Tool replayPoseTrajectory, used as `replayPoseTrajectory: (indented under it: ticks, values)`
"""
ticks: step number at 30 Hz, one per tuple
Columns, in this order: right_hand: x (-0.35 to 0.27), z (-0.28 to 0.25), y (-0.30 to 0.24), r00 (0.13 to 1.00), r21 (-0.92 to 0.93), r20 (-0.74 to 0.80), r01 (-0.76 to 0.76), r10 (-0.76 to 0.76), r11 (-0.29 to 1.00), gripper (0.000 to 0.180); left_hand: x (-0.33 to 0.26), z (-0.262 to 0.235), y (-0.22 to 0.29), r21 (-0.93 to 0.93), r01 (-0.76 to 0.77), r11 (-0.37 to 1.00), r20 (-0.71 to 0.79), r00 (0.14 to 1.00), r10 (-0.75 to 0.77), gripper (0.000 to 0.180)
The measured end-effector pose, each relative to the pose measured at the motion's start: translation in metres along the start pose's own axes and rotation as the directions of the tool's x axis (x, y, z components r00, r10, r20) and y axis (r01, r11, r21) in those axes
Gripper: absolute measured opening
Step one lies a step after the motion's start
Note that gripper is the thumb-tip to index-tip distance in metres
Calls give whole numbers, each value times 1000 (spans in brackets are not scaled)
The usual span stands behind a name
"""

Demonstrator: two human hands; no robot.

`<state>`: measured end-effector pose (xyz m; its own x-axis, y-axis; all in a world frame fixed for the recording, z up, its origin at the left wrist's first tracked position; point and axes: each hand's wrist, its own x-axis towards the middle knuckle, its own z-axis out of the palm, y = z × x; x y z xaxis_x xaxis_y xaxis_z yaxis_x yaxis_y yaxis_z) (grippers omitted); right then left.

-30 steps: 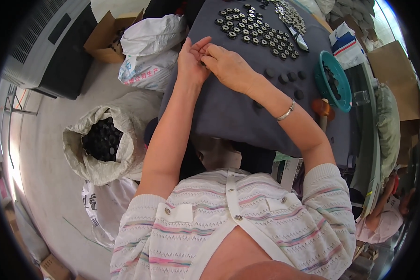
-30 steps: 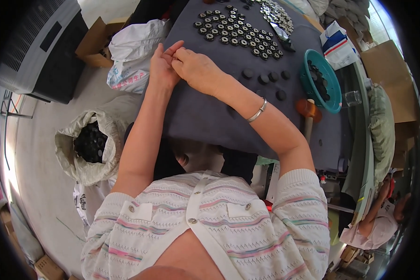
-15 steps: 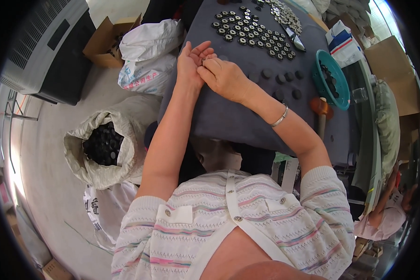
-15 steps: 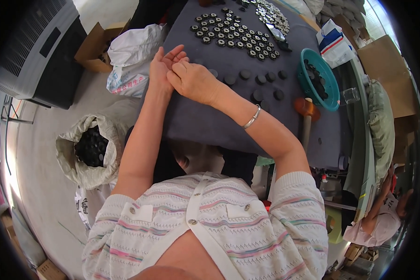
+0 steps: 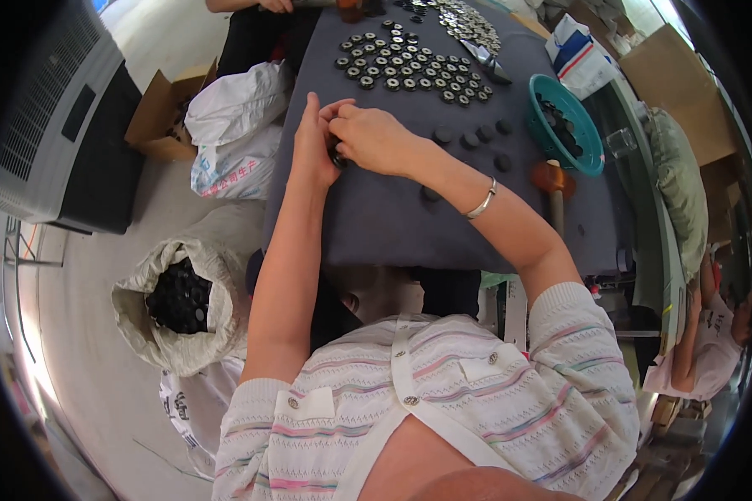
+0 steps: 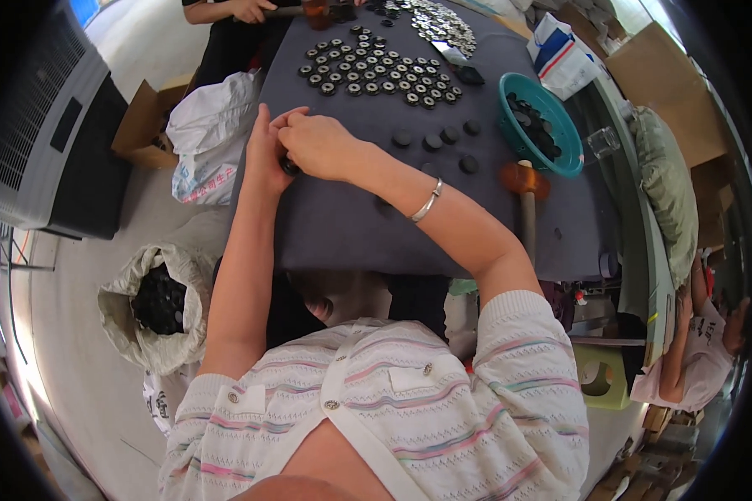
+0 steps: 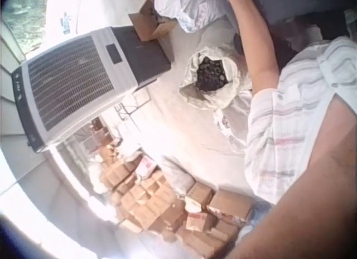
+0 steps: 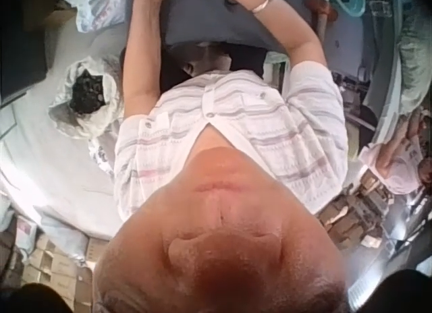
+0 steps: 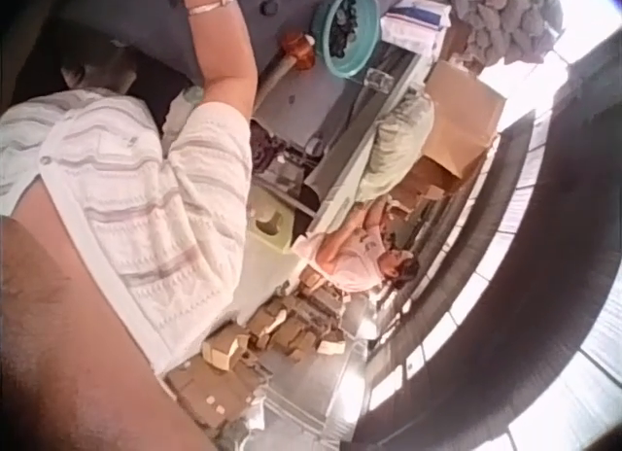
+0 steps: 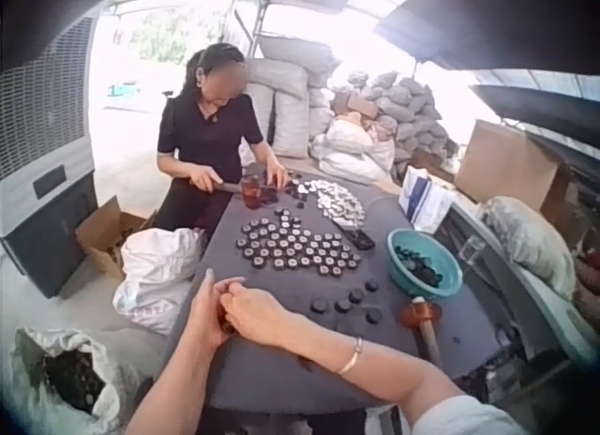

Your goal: The person assembles circular rubber components and metal rings by hammering them together on a workbench with a mallet.

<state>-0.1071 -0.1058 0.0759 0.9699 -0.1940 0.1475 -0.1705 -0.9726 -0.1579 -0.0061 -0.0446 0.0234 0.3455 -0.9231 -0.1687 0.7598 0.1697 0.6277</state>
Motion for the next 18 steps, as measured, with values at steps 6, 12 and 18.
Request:
replayPoseTrajectory:
  ticks: [6,12,18]
  values:
    - [-3,4,7,972,-19,-185,144,-145,989,9,2,9,-4,57,-10,998,-6,1000,11,60]
    - [-2,-20,50,910,813,-75,-181,408,554,12,13,-5,0,67,-9,998,-7,1000,9,59]
    - [-22,-31,139,729,923,151,-346,668,170,13,10,-5,1,-72,-53,996,-80,996,47,57]
